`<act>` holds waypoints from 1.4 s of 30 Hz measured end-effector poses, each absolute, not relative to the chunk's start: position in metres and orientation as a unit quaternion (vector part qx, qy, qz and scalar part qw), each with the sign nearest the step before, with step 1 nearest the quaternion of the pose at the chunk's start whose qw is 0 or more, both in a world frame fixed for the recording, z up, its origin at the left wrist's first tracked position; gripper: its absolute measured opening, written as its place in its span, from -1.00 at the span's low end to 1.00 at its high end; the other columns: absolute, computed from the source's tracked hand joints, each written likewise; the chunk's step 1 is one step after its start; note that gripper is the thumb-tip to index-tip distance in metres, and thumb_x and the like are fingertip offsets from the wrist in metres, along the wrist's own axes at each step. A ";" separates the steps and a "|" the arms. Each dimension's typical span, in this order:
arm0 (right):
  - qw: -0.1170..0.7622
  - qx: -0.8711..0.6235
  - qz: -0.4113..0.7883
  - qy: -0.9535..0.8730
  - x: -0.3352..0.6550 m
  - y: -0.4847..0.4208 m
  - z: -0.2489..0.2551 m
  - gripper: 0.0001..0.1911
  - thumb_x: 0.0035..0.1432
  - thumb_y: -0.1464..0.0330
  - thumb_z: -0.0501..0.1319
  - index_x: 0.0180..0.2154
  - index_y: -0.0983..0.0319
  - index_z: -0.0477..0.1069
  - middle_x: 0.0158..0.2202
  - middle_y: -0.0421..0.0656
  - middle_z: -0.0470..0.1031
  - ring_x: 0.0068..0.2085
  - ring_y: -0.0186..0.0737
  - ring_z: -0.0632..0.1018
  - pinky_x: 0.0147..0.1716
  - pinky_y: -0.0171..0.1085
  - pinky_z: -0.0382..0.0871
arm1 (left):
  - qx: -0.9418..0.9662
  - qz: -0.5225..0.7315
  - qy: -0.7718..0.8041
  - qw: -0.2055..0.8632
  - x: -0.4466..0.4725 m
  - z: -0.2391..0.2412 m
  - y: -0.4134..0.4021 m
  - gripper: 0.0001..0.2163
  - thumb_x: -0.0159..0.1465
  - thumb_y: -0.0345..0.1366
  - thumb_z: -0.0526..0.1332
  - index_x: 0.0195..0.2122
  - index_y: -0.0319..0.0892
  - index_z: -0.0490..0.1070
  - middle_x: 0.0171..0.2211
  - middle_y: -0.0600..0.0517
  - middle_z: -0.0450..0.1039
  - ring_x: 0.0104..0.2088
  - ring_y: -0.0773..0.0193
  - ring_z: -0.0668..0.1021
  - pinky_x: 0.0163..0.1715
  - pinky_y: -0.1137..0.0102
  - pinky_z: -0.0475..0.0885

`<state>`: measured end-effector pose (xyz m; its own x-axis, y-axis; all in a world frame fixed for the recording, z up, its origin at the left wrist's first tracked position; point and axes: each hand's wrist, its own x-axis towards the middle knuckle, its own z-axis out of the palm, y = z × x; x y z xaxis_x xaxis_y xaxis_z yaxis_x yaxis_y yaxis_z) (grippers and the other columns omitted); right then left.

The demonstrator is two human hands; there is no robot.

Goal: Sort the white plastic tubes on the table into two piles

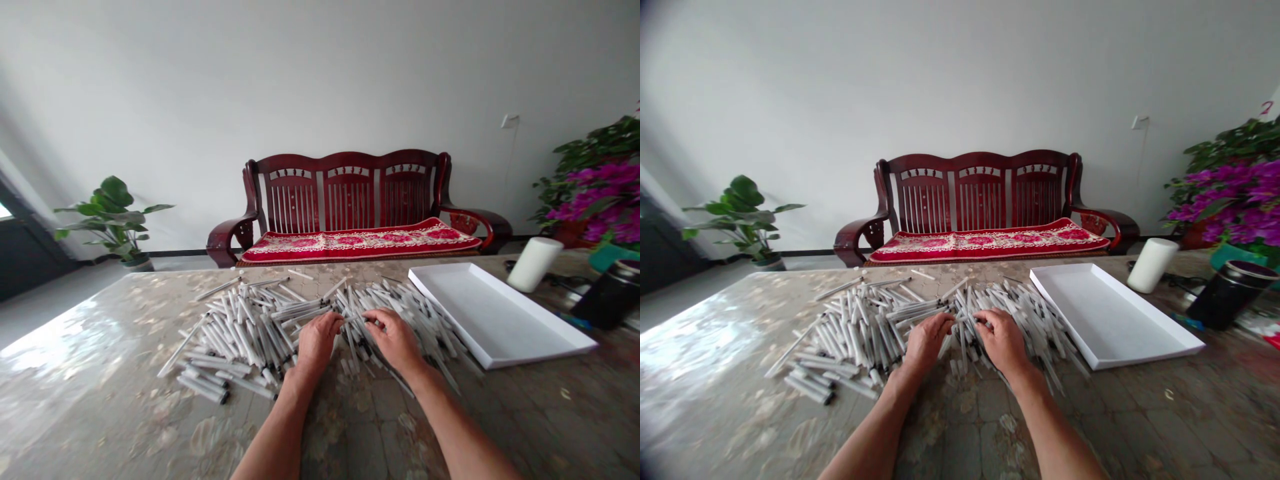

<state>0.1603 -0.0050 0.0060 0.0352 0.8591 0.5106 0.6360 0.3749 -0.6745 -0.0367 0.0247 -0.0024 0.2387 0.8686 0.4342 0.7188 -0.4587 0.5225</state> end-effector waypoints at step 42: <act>0.473 -0.543 0.268 -0.640 0.136 -0.026 0.021 -0.57 0.33 0.08 -0.05 -0.38 0.15 0.43 -0.52 -0.18 0.50 -0.49 -0.21 0.49 -0.45 -0.27 0.31 | 0.177 0.650 0.246 0.697 -0.011 0.010 0.020 -0.79 0.10 -0.48 0.40 -0.28 -0.18 0.42 -0.37 0.06 0.57 -0.24 0.25 0.67 -0.17 0.39 0.58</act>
<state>0.1358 -0.0257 0.0214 0.0365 0.9488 0.3139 0.4420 0.2663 -0.8566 -0.0106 0.0201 0.0101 0.0344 0.9930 -0.1126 -0.8188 0.0926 0.5665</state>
